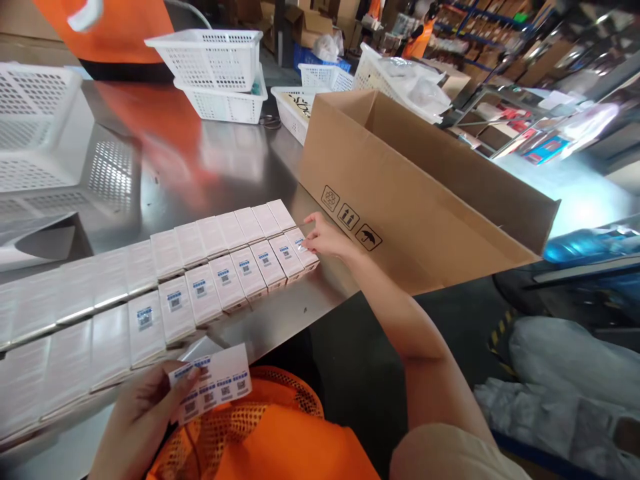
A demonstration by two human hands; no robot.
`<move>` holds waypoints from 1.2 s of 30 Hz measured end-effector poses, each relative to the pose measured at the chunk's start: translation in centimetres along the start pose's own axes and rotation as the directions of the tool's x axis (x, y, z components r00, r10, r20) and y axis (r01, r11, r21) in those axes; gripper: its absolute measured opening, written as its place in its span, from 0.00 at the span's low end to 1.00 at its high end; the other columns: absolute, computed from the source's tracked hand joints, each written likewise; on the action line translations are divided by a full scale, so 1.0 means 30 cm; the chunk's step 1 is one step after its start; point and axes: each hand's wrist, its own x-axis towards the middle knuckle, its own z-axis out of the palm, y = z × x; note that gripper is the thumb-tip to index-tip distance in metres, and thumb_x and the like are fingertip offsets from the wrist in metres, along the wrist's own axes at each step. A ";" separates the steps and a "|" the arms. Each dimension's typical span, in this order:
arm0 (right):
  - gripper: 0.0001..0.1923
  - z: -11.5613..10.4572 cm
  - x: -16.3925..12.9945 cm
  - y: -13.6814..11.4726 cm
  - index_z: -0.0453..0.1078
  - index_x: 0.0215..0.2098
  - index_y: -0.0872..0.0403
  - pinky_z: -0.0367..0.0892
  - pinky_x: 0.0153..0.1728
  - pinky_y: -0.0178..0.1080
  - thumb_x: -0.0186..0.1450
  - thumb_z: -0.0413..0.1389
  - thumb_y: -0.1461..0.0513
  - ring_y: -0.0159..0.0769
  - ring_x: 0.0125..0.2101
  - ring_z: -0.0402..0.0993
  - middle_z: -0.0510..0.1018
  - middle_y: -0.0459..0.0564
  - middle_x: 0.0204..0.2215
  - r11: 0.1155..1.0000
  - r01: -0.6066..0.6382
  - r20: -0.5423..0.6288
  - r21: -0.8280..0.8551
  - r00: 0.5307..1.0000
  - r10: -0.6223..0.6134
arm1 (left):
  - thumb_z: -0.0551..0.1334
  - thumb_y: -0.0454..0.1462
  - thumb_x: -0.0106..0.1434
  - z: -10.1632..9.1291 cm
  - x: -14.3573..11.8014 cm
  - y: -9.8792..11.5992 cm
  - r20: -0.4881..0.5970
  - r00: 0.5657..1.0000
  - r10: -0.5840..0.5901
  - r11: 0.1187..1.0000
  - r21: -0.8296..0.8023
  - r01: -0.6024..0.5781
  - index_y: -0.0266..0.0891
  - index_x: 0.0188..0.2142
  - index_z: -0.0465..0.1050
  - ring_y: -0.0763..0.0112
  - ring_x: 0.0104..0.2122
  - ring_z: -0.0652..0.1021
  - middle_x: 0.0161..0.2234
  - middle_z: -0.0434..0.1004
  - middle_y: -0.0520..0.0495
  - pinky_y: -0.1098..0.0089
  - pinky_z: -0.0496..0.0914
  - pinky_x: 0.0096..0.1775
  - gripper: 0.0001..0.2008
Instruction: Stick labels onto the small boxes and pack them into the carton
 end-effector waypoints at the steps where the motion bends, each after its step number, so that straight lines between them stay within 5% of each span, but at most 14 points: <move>1: 0.25 0.000 0.003 0.003 0.53 0.46 0.51 0.63 0.25 0.32 0.57 0.59 0.72 0.30 0.20 0.67 0.70 0.35 0.19 1.000 0.005 -0.002 -0.006 1.000 -0.005 | 0.72 0.52 0.49 0.007 -0.007 0.003 -0.009 1.000 -0.002 1.000 -0.010 0.002 0.37 0.29 0.76 0.67 0.26 0.76 0.25 0.79 0.46 0.75 0.71 0.27 0.21; 12: 0.25 0.020 0.000 -0.014 0.52 0.45 0.50 0.65 0.25 0.33 0.55 0.58 0.70 0.31 0.20 0.68 0.69 0.34 0.18 0.987 -0.004 -0.049 -0.160 0.999 -0.003 | 0.72 0.53 0.47 0.039 -0.033 0.005 -0.044 0.998 -0.049 0.993 -0.114 0.044 0.38 0.28 0.75 0.67 0.24 0.76 0.23 0.78 0.49 0.74 0.71 0.26 0.22; 20: 0.31 -0.020 0.005 -0.064 0.62 0.39 0.52 0.63 0.32 0.38 0.40 0.71 0.64 0.40 0.31 0.71 0.73 0.44 0.27 0.895 -0.075 -0.279 -0.441 0.959 -0.057 | 0.71 0.52 0.50 0.018 -0.038 0.025 -0.071 0.997 0.042 0.996 -0.078 -0.047 0.37 0.28 0.76 0.69 0.24 0.75 0.23 0.78 0.48 0.75 0.69 0.26 0.20; 24: 0.25 0.114 -0.088 -0.097 0.65 0.44 0.52 0.64 0.35 0.39 0.51 0.67 0.57 0.37 0.32 0.70 0.72 0.45 0.31 0.903 0.075 -0.277 -0.423 0.938 -0.207 | 0.71 0.50 0.51 -0.018 -0.031 0.057 -0.066 0.989 0.129 0.987 -0.082 -0.135 0.37 0.26 0.75 0.73 0.21 0.72 0.20 0.76 0.50 0.75 0.66 0.24 0.18; 26: 0.19 0.243 -0.172 -0.129 0.68 0.45 0.52 0.66 0.37 0.38 0.58 0.63 0.54 0.35 0.32 0.71 0.74 0.46 0.32 0.905 0.336 -0.082 -0.262 0.926 -0.368 | 0.70 0.49 0.52 -0.037 -0.024 0.067 -0.043 0.989 0.141 0.978 -0.147 -0.146 0.37 0.27 0.74 0.71 0.22 0.73 0.22 0.77 0.49 0.74 0.67 0.25 0.17; 28: 0.16 0.377 -0.264 -0.167 0.72 0.44 0.51 0.67 0.40 0.38 0.60 0.63 0.54 0.35 0.36 0.73 0.77 0.47 0.36 0.846 0.514 0.202 -0.139 0.851 -0.484 | 0.69 0.48 0.54 -0.059 -0.022 0.071 -0.036 0.987 0.158 0.970 -0.182 -0.162 0.38 0.29 0.75 0.70 0.24 0.74 0.24 0.77 0.49 0.73 0.68 0.27 0.15; 30: 0.13 0.496 -0.334 -0.201 0.74 0.43 0.51 0.67 0.39 0.37 0.62 0.63 0.55 0.35 0.38 0.74 0.78 0.47 0.38 0.773 0.626 0.368 -0.101 0.745 -0.555 | 0.69 0.46 0.56 -0.085 -0.033 0.072 -0.047 0.980 0.193 0.971 -0.134 -0.198 0.37 0.28 0.75 0.71 0.24 0.73 0.23 0.75 0.50 0.74 0.67 0.26 0.14; 33: 0.06 0.621 -0.378 -0.223 0.76 0.40 0.52 0.67 0.40 0.39 0.66 0.60 0.59 0.35 0.38 0.73 0.79 0.48 0.34 0.562 0.817 0.336 -0.134 0.570 -0.749 | 0.69 0.47 0.56 -0.137 -0.066 0.064 -0.017 0.980 0.200 0.971 -0.132 -0.201 0.36 0.26 0.74 0.74 0.22 0.70 0.21 0.72 0.50 0.75 0.63 0.24 0.16; 36: 0.06 0.686 -0.384 -0.231 0.75 0.42 0.49 0.66 0.44 0.43 0.68 0.57 0.61 0.37 0.40 0.72 0.80 0.47 0.34 0.252 0.951 0.266 -0.180 0.293 -0.918 | 0.69 0.51 0.54 -0.200 -0.100 0.042 0.050 0.991 0.125 0.945 -0.311 -0.104 0.36 0.24 0.71 0.76 0.20 0.68 0.19 0.70 0.51 0.76 0.62 0.23 0.20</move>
